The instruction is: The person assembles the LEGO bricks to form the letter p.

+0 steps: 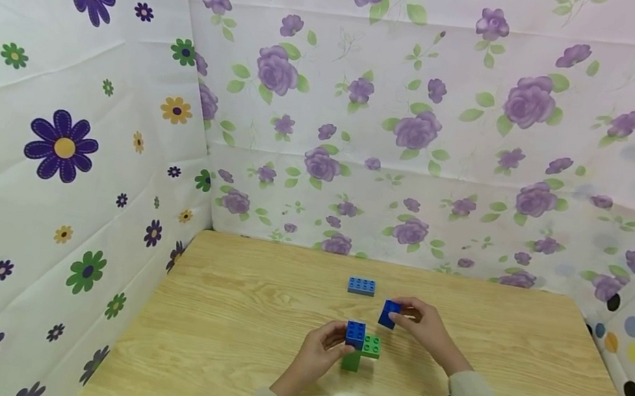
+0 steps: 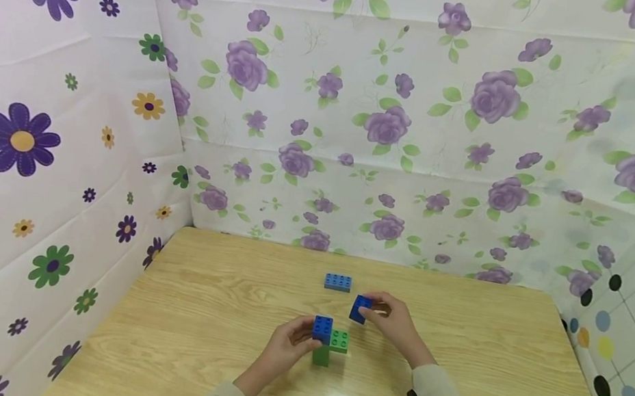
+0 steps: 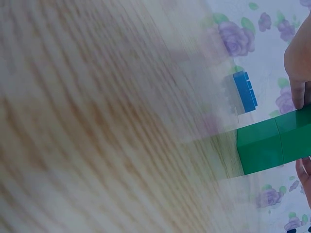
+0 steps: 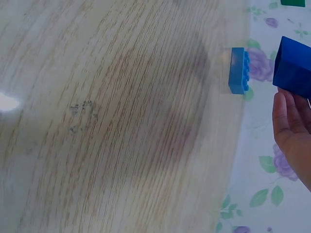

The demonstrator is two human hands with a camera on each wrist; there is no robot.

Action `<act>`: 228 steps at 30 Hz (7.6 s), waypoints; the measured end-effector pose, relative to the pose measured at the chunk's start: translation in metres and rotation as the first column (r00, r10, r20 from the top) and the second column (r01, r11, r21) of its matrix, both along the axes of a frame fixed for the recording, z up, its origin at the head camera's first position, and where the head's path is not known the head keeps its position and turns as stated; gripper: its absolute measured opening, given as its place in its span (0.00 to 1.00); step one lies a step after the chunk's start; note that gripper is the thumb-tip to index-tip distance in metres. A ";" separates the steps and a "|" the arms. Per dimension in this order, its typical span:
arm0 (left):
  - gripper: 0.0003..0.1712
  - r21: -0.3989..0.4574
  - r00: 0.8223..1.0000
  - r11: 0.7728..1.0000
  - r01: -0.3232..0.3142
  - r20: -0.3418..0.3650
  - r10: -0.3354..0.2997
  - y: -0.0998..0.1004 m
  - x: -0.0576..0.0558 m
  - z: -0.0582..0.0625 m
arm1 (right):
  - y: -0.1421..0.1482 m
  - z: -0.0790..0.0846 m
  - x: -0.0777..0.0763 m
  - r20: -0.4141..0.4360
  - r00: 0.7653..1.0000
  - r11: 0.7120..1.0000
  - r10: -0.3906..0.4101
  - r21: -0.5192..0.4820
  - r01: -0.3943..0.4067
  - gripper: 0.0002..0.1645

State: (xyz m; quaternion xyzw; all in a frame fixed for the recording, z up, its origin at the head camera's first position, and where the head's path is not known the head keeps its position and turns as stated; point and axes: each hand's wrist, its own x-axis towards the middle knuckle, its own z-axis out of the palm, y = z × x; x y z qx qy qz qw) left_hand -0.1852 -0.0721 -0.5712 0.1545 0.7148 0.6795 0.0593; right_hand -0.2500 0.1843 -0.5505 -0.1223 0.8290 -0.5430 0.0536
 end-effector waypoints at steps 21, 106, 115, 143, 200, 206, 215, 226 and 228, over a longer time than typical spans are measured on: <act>0.21 0.012 1.000 1.000 0.013 -0.019 -0.012 -0.001 0.010 0.022 | 0.001 0.024 0.033 0.007 0.989 0.982 0.148 -0.117 -0.146 0.21; 0.21 -0.012 0.999 1.000 0.003 -0.041 -0.003 0.000 0.010 0.023 | -0.010 0.034 0.048 -0.188 0.946 0.961 0.264 0.137 -0.241 0.20; 0.21 0.004 0.999 1.000 0.016 -0.042 -0.016 0.000 0.009 0.022 | -0.009 0.035 0.045 -0.167 0.945 0.954 0.280 0.156 -0.255 0.21; 0.21 0.014 0.999 1.000 0.017 -0.037 -0.016 -0.001 0.009 0.021 | -0.021 0.037 -0.007 -0.208 0.973 0.995 0.103 0.034 -0.098 0.21; 0.21 0.003 0.999 1.000 -0.007 -0.034 0.007 0.002 -0.003 -0.008 | -0.047 -0.036 -0.084 0.057 0.989 0.990 0.138 0.004 -0.138 0.34; 0.21 0.008 0.999 1.000 -0.010 -0.041 0.010 0.003 -0.004 -0.008 | -0.046 -0.043 -0.080 -0.008 0.993 0.990 0.116 0.087 -0.115 0.30; 0.22 0.004 0.999 0.999 -0.033 -0.009 0.033 0.002 -0.001 -0.002 | -0.053 -0.049 -0.077 0.030 0.999 0.998 -0.029 0.049 0.028 0.27; 0.22 -0.002 0.999 1.000 -0.028 -0.021 0.027 0.002 -0.003 -0.008 | -0.051 -0.059 -0.079 -0.029 0.992 0.990 -0.120 0.071 0.122 0.21; 0.22 -0.003 0.999 1.000 -0.029 -0.018 0.029 0.002 -0.003 -0.008 | -0.048 -0.058 -0.078 -0.032 0.993 0.990 -0.118 0.070 0.120 0.21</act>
